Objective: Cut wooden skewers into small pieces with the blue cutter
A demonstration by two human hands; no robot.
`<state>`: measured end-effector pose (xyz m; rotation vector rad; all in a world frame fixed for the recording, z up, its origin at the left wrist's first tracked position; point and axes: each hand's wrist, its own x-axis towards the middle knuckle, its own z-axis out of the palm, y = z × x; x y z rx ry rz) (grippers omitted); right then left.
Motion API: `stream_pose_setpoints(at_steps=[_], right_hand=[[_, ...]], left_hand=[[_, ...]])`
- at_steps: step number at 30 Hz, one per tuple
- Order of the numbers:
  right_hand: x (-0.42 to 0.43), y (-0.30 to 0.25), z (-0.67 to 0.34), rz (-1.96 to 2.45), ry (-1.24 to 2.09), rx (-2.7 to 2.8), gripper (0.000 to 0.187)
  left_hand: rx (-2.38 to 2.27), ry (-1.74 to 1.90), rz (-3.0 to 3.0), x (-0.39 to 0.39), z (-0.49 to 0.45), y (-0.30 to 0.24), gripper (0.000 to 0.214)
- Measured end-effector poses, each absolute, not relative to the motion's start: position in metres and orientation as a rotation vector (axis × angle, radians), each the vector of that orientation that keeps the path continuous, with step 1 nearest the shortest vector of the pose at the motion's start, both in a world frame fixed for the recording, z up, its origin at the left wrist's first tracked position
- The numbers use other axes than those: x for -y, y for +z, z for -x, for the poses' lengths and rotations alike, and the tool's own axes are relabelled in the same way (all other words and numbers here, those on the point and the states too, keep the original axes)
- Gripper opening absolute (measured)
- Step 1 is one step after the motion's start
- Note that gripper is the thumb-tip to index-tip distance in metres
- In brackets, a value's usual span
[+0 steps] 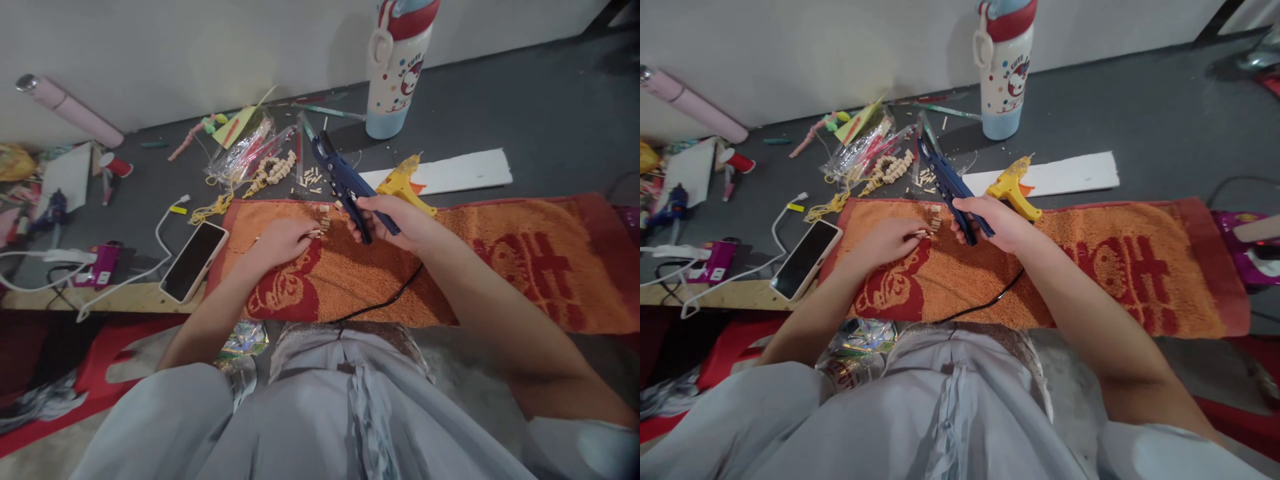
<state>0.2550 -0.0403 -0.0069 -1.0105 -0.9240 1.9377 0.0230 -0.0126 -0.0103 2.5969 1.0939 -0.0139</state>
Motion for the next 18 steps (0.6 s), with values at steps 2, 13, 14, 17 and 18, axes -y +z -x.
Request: stream_pose_setpoints(at_steps=[2, 13, 14, 17, 18], right_hand=[[0.0402, -0.0076, -0.255, 1.013, 1.932, 0.927, 0.016], [0.0401, -0.0077, -0.2554, 1.011, 1.935, 0.919, 0.016], [0.0401, -0.0076, -0.2554, 1.013, 1.935, 0.919, 0.016], [0.0402, -0.0072, -0.2555, 1.023, 1.934, 0.912, 0.016], [0.0402, -0.0071, -0.2556, 1.024, 1.934, 0.911, 0.016]], left_hand=[[-1.13, -0.013, -2.593, 0.0128, -0.0234, -0.0095, 0.027], [-1.258, -0.046, -2.532, 0.0146, -0.0272, -0.0065, 0.028], [-1.256, -0.04, -2.52, 0.0153, -0.0275, -0.0063, 0.027], [-1.234, -0.027, -2.484, 0.0172, -0.0283, -0.0053, 0.026], [-1.223, -0.022, -2.479, 0.0176, -0.0284, -0.0052, 0.026]])
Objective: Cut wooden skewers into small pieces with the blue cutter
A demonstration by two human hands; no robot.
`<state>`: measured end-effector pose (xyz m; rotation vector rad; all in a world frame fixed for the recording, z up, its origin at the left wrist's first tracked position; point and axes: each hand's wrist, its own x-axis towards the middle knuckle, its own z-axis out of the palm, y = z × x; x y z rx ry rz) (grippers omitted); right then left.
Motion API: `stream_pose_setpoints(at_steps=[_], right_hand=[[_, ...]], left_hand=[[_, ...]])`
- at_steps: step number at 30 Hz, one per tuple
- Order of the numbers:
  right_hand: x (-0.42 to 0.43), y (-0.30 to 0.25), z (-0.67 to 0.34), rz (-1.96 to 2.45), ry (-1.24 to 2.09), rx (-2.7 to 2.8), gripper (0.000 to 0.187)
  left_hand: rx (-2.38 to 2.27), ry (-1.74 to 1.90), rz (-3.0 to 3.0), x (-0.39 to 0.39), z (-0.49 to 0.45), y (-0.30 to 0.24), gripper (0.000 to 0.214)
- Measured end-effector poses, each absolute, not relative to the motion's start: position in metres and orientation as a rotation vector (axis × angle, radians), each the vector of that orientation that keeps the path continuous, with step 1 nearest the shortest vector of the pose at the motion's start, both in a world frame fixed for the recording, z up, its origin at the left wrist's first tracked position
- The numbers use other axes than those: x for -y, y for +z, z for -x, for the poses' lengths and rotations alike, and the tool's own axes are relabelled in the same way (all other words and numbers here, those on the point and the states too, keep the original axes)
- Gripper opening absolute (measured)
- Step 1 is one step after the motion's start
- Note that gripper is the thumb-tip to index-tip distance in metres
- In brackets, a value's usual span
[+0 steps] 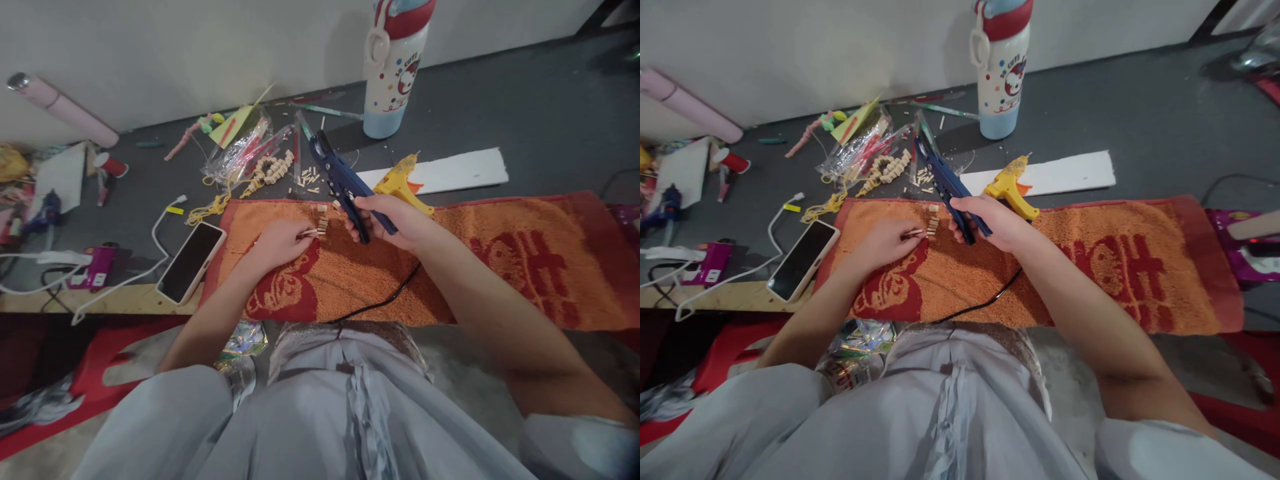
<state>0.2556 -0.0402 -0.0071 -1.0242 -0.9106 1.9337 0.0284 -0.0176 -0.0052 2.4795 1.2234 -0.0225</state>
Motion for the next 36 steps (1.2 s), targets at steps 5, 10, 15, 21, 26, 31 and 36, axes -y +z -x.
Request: stream_pose_setpoints(at_steps=[5, 10, 15, 21, 26, 31, 36], right_hand=[[0.04, -0.007, -0.256, 1.021, 1.929, 0.916, 0.016], [0.04, -0.009, -0.256, 1.026, 1.929, 0.922, 0.017], [0.04, -0.01, -0.256, 1.019, 1.927, 0.927, 0.016], [0.04, -0.009, -0.255, 1.042, 1.908, 0.93, 0.017], [0.04, -0.008, -0.255, 1.04, 1.902, 0.935, 0.016], [0.04, -0.007, -0.255, 1.042, 1.911, 0.933, 0.016], [0.04, -0.008, -0.255, 1.026, 1.909, 0.94, 0.017]], left_hand=[[-1.194, 0.003, -2.487, 0.018, -0.026, -0.006, 0.029], [-1.194, -0.022, -2.519, 0.017, -0.019, -0.006, 0.025], [-1.152, -0.095, -2.554, 0.017, -0.021, -0.003, 0.021], [-1.169, -0.186, -2.599, 0.019, -0.035, 0.002, 0.02], [-1.214, -0.205, -2.601, 0.017, -0.04, 0.003, 0.02], [-1.21, -0.218, -2.65, 0.014, -0.039, 0.004, 0.022], [-1.212, -0.19, -2.709, 0.011, -0.035, 0.002, 0.023]])
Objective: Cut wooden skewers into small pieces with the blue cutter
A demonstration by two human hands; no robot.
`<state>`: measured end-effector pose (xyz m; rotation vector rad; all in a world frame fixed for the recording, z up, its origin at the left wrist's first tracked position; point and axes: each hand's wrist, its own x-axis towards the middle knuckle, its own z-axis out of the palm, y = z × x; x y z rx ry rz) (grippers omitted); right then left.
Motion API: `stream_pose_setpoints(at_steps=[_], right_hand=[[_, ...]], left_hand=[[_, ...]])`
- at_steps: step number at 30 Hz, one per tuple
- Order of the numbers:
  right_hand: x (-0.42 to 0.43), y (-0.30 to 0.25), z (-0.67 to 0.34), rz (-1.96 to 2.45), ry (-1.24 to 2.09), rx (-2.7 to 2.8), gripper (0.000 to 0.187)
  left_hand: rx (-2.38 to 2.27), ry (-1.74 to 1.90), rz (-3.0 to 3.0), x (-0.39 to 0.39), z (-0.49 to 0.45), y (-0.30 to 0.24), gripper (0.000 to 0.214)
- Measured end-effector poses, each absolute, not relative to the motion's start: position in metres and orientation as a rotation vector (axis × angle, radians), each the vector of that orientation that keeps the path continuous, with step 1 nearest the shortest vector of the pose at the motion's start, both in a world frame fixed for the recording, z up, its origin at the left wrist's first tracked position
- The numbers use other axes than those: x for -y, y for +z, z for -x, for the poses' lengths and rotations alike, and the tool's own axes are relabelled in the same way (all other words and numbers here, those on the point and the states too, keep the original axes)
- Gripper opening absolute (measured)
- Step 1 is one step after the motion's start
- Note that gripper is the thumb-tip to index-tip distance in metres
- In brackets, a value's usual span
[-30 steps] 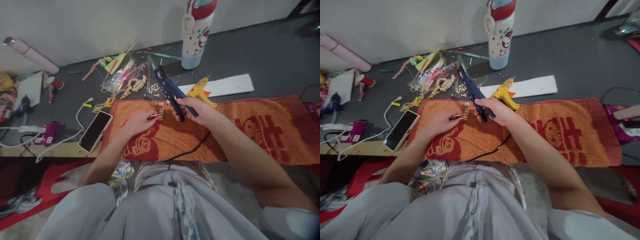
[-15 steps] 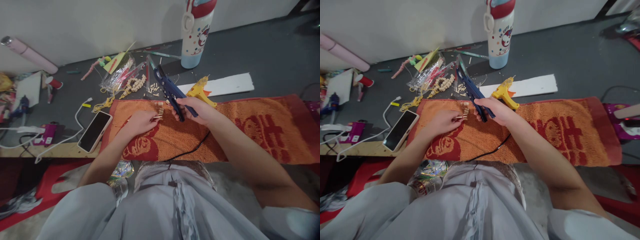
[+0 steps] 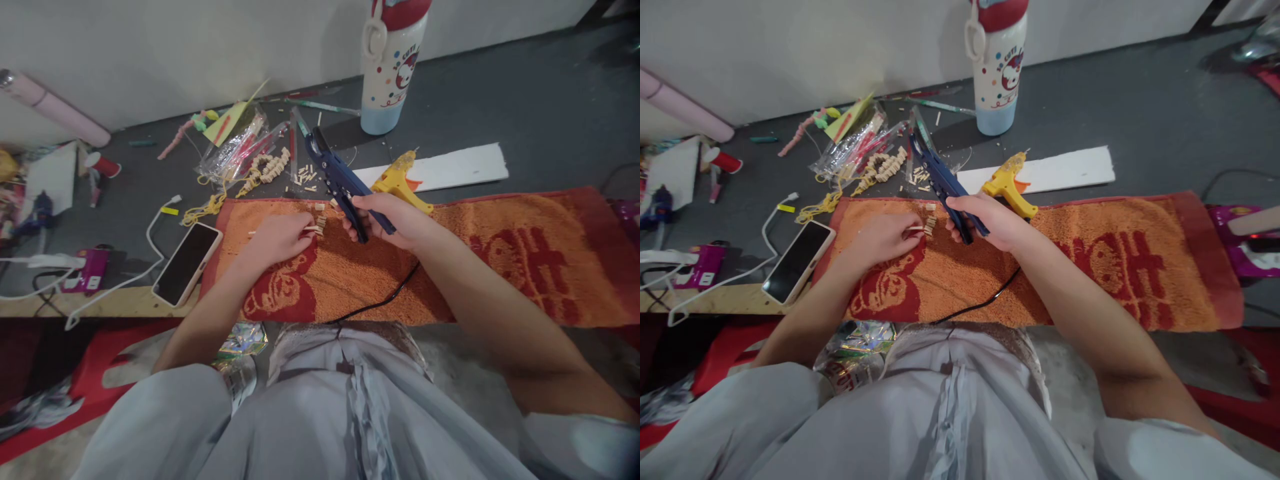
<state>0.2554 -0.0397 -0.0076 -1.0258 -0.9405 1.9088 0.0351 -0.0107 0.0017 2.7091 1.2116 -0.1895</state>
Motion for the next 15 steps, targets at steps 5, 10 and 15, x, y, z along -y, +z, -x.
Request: stream_pose_setpoints(at_steps=[5, 10, 15], right_hand=[[0.039, -0.009, -0.256, 1.038, 1.898, 0.934, 0.019], [0.04, -0.009, -0.255, 1.019, 1.901, 0.94, 0.019], [0.043, -0.009, -0.252, 1.017, 1.889, 0.917, 0.019]], left_hand=[[-1.218, -0.136, -2.716, 0.007, -0.032, -0.001, 0.027], [-1.17, -0.121, -2.685, 0.005, -0.031, -0.005, 0.026], [-1.15, -0.08, -2.621, 0.003, -0.026, -0.01, 0.028]])
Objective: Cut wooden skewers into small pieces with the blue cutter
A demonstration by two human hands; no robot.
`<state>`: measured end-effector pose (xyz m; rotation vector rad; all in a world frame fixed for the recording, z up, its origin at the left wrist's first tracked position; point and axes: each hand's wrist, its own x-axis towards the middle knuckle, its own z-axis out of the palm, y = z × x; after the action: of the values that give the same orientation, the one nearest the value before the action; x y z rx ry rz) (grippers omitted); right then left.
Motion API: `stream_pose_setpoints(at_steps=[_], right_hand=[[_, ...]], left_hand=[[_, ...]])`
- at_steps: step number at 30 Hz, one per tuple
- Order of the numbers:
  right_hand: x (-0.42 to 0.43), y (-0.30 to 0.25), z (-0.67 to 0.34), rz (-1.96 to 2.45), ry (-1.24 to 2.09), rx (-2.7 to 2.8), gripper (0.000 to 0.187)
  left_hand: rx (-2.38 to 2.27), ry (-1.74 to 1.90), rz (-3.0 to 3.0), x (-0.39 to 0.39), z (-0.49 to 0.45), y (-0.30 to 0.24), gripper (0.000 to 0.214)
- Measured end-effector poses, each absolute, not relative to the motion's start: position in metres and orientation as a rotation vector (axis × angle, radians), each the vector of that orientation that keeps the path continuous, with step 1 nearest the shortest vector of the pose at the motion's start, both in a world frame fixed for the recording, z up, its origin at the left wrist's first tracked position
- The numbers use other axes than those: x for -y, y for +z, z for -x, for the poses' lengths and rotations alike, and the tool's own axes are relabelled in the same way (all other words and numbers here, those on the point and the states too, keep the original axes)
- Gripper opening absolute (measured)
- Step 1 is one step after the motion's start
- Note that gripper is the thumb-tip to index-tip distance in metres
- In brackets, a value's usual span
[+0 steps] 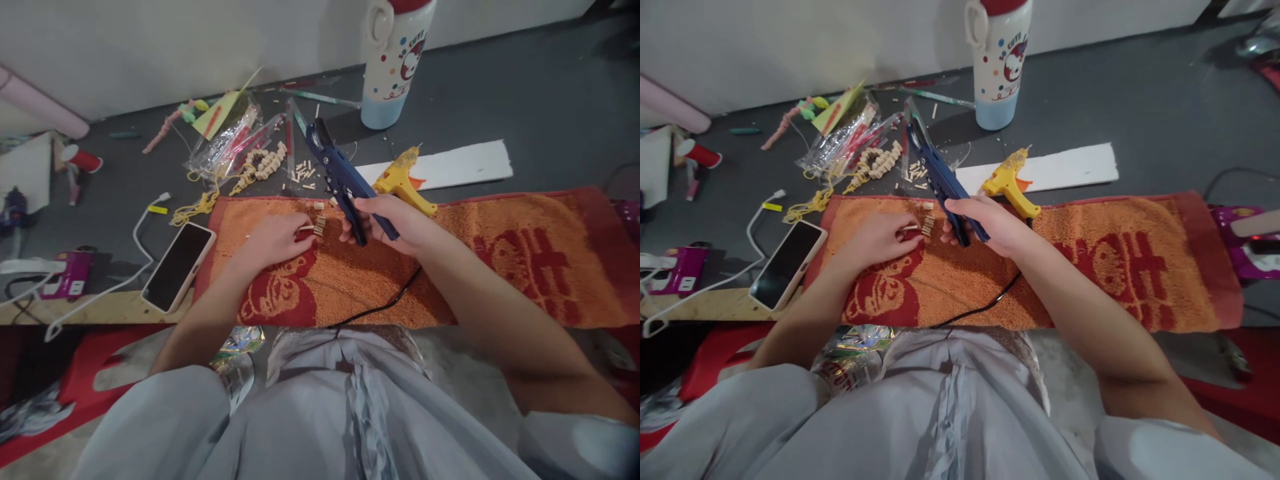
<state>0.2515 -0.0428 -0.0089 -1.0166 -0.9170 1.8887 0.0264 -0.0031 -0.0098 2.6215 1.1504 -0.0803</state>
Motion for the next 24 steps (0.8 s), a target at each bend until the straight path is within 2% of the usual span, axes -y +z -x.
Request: stream_pose_setpoints(at_steps=[12, 24], right_hand=[[0.043, -0.011, -0.24, 1.19, 1.69, 0.876, 0.022], [0.044, -0.02, -0.233, 1.185, 1.687, 0.901, 0.024]], left_hand=[[-1.181, -0.029, -2.5, 0.006, -0.024, -0.011, 0.032], [-1.129, -0.1, -2.574, 0.006, -0.018, -0.016, 0.036]])
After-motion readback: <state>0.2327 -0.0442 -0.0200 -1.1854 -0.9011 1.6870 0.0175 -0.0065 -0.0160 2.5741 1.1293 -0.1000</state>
